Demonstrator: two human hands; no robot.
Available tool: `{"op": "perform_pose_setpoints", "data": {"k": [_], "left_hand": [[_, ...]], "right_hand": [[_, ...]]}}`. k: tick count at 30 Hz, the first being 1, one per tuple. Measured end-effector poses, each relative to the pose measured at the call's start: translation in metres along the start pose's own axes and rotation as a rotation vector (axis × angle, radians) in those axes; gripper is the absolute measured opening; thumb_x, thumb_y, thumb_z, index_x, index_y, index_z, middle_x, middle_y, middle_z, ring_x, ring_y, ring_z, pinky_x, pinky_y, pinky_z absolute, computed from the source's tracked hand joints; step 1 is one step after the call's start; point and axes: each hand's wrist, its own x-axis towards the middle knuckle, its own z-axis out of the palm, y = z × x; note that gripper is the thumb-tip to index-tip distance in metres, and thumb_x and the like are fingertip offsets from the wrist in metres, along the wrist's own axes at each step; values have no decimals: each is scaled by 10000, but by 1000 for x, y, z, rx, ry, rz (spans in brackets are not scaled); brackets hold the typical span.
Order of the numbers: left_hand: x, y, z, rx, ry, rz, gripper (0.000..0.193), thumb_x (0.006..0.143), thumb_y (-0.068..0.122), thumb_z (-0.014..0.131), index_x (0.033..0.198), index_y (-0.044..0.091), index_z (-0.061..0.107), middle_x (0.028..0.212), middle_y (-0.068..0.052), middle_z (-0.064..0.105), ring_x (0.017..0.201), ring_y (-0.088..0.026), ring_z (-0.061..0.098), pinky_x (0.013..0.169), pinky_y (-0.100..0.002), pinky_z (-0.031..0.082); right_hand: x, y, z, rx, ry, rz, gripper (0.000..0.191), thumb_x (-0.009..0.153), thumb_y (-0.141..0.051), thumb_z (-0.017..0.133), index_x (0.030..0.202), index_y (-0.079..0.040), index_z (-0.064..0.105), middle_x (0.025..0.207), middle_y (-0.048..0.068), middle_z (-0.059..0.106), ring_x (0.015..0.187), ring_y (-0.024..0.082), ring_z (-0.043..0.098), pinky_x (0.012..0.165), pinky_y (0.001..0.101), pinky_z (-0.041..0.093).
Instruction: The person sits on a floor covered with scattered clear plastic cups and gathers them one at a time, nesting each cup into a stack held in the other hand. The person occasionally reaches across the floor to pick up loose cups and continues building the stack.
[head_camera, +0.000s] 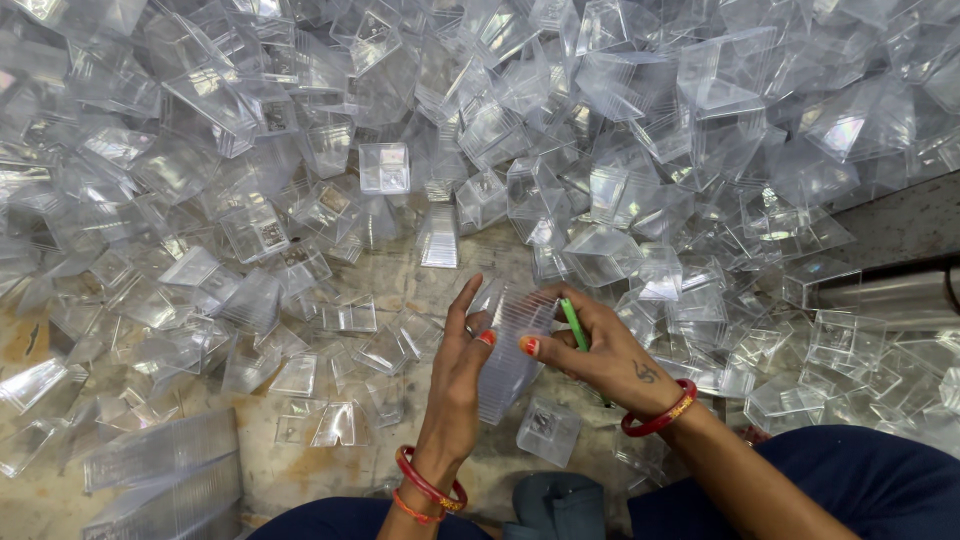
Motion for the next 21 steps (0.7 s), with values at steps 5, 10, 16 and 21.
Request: {"op": "perform_pose_setpoints", "data": {"k": [5,10,16,21], "left_hand": [[-4,7,-3,110,10,19,801,848,255,475,1624,182,288,1318,-242,628,1159,-350,635,1038,-425,443],[-6,10,-5,211,-7,170,826,853,282,505,1637,151,277,1341,-248,619,1237,-330,641,1079,-426,435],[-6,13,-5,170,-38,160,852,844,321,497,1640,152,247,1388,-270,613,1256,-354,648,1096,-445,439],[-5,15,-6,188,-49,129,858,829,323,499,1635,152,259,1448,-266,584,1365,-361,579,1124,-454,410]], "right_hand": [[1,5,-3,63,-28,-50,437,827,-243,805,1163,-41,611,857,6,679,699,35,604,627,221,499],[0,8,-5,104,-10,-53,435,803,-221,830,1140,-46,617,844,1,666,657,35,572,593,226,482],[0,7,-5,66,22,-47,481,771,-251,845,1147,-28,644,865,8,703,686,47,626,633,226,519],[-1,5,-7,95,98,-38,504,759,-280,829,1161,-47,631,901,-11,722,739,46,656,677,230,539]]}}
